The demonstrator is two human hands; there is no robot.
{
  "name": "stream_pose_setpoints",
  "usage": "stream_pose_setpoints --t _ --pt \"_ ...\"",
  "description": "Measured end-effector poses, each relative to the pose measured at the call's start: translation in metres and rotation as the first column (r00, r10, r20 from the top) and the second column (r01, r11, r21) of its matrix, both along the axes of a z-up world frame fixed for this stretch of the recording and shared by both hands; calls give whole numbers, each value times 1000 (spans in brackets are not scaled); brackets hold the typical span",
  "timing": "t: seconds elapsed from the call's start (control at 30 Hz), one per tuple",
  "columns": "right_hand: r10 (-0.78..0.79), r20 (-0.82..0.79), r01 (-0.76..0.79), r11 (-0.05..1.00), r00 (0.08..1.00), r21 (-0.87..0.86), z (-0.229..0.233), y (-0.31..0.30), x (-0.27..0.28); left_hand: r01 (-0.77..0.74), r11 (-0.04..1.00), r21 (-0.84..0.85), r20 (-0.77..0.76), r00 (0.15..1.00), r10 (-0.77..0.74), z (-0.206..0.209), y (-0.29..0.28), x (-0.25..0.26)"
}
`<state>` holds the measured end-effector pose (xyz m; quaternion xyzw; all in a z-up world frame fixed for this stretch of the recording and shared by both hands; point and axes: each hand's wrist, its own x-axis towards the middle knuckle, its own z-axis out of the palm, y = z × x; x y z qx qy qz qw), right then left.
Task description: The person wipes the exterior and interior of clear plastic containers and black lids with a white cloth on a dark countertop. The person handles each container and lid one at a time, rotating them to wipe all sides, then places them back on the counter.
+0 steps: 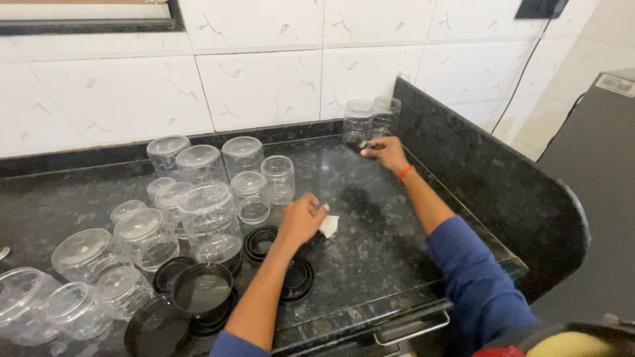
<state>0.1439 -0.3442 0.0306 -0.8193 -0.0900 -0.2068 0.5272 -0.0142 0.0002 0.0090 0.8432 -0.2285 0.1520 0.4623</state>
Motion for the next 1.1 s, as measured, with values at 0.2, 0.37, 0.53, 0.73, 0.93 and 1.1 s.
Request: stream_pose_setpoints --t 0.2,0.37,0.53,0.73,0.93,1.1 --pt "-317 458 505 775 831 -380 50 -74 58 14 936 353 292 948 -124 8 0 0" --pt "-221 569 571 598 792 -563 67 -95 118 -42 847 530 264 957 -118 7 -2 4" --pt "-264 451 513 585 853 -628 70 -97 164 -40 825 563 250 960 -124 5 -5 1" --pt "-389 292 474 545 874 -692 69 -101 182 -33 817 576 252 958 -139 1 -9 1" --pt "-369 326 476 460 870 -750 70 -106 184 -27 825 564 257 955 -145 0 -10 0" --pt "-366 346 485 421 864 -766 69 -102 181 -27 813 581 244 959 -142 4 -9 -2"
